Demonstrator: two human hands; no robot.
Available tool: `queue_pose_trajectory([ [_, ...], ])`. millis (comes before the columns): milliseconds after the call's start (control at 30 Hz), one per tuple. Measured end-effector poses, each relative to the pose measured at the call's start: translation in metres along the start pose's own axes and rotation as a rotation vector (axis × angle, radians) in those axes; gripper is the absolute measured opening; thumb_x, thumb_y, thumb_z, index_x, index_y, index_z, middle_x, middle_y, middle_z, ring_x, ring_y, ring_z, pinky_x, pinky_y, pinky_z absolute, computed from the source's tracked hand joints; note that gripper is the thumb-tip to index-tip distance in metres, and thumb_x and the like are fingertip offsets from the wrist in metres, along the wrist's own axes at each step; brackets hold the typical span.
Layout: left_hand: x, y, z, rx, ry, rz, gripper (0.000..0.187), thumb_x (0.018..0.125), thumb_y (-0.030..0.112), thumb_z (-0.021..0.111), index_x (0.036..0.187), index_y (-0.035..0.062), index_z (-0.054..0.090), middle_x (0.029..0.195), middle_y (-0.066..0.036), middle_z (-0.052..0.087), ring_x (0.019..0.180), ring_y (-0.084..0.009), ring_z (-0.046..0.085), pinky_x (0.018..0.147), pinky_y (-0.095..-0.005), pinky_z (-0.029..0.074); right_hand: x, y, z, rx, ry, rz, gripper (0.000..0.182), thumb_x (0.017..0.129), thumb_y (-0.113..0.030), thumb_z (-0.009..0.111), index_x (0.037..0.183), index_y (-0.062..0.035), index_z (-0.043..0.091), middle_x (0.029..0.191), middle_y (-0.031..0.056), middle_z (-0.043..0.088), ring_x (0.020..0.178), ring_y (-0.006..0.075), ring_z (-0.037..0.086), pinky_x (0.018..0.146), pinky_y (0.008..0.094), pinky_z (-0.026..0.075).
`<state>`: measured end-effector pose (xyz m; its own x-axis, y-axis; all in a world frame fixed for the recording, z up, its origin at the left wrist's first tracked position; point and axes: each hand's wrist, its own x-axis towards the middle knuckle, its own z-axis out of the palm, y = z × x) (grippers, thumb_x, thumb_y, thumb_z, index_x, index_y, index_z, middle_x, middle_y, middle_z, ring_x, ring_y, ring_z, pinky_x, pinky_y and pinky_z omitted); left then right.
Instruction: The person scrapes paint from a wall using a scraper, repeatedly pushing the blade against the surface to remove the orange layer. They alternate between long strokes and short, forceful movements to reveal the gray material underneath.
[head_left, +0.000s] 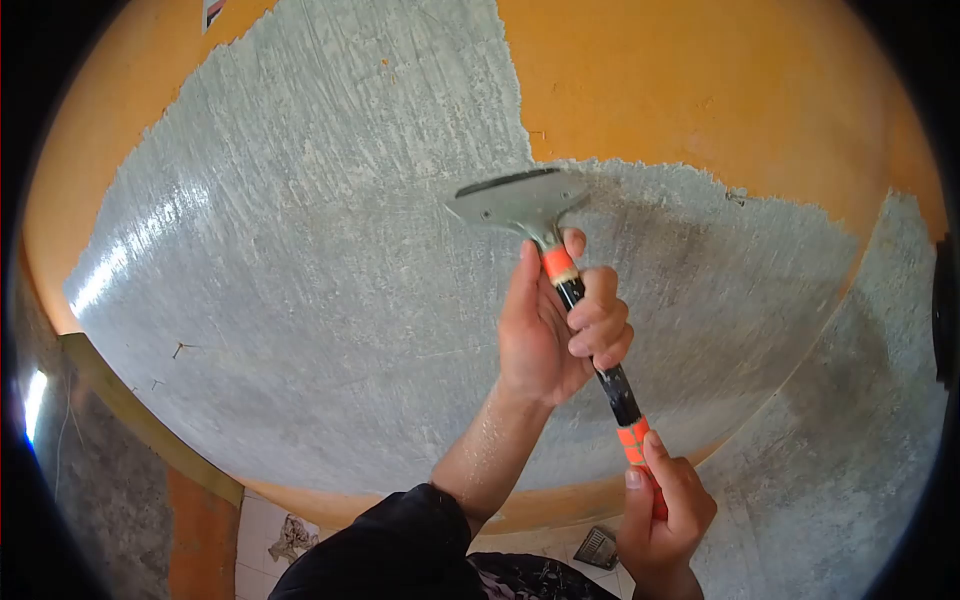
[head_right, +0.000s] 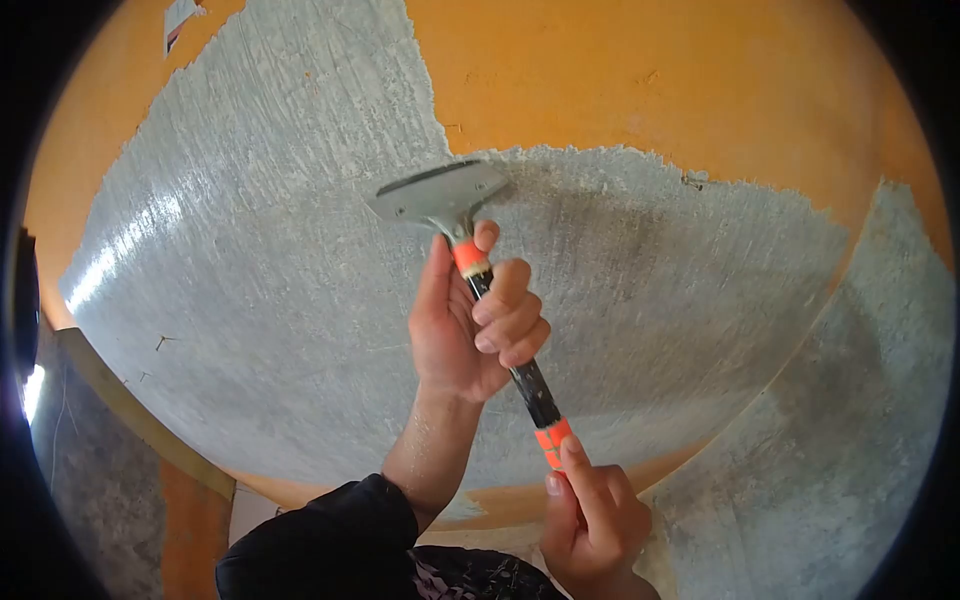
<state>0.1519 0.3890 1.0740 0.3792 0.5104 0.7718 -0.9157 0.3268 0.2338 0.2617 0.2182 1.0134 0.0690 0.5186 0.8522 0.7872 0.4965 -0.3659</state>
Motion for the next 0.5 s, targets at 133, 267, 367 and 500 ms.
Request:
queue_pose_trajectory([
  [133,-0.002,0.001,0.003,-0.024,0.012,-0.020,0.047,0.106,0.051,0.017,0.115,0.0160,0.046,0.067,0.003,0.037,0.047,-0.0064,0.035,0.044,-0.0262,0.039,0.001,-0.011,0.001,0.007,0.004,0.038,0.035,0.087,0.001,0.060,0.121,0.0050,0.064,0.071,0.0115,0.060,0.058,0.0176,0.056,0.052,0.0287,0.042],
  [267,0.003,0.006,0.008,-0.024,0.033,-0.023,0.045,0.107,0.050,0.018,0.115,0.0162,0.046,0.065,0.003,0.036,0.046,-0.0060,0.034,0.043,-0.0256,0.038,0.003,-0.016,0.003,-0.031,0.007,0.034,0.036,0.087,0.001,0.060,0.122,0.0058,0.063,0.072,0.0111,0.061,0.059,0.0170,0.057,0.053,0.0287,0.043],
  [367,-0.006,0.005,0.000,-0.044,0.031,-0.048,0.046,0.107,0.052,0.017,0.114,0.0166,0.046,0.064,0.003,0.035,0.045,-0.0062,0.033,0.043,-0.0251,0.037,-0.005,-0.013,0.010,-0.033,0.003,0.038,0.035,0.087,0.001,0.060,0.122,0.0064,0.062,0.074,0.0112,0.062,0.060,0.0167,0.057,0.054,0.0283,0.043],
  [500,0.006,0.012,0.004,-0.015,-0.010,-0.052,0.047,0.106,0.054,0.018,0.114,0.0170,0.046,0.063,0.004,0.034,0.045,-0.0060,0.033,0.043,-0.0255,0.036,0.003,-0.023,0.003,-0.054,-0.027,0.082,0.034,0.088,0.001,0.060,0.121,0.0069,0.063,0.078,0.0123,0.064,0.061,0.0158,0.057,0.055,0.0276,0.044],
])
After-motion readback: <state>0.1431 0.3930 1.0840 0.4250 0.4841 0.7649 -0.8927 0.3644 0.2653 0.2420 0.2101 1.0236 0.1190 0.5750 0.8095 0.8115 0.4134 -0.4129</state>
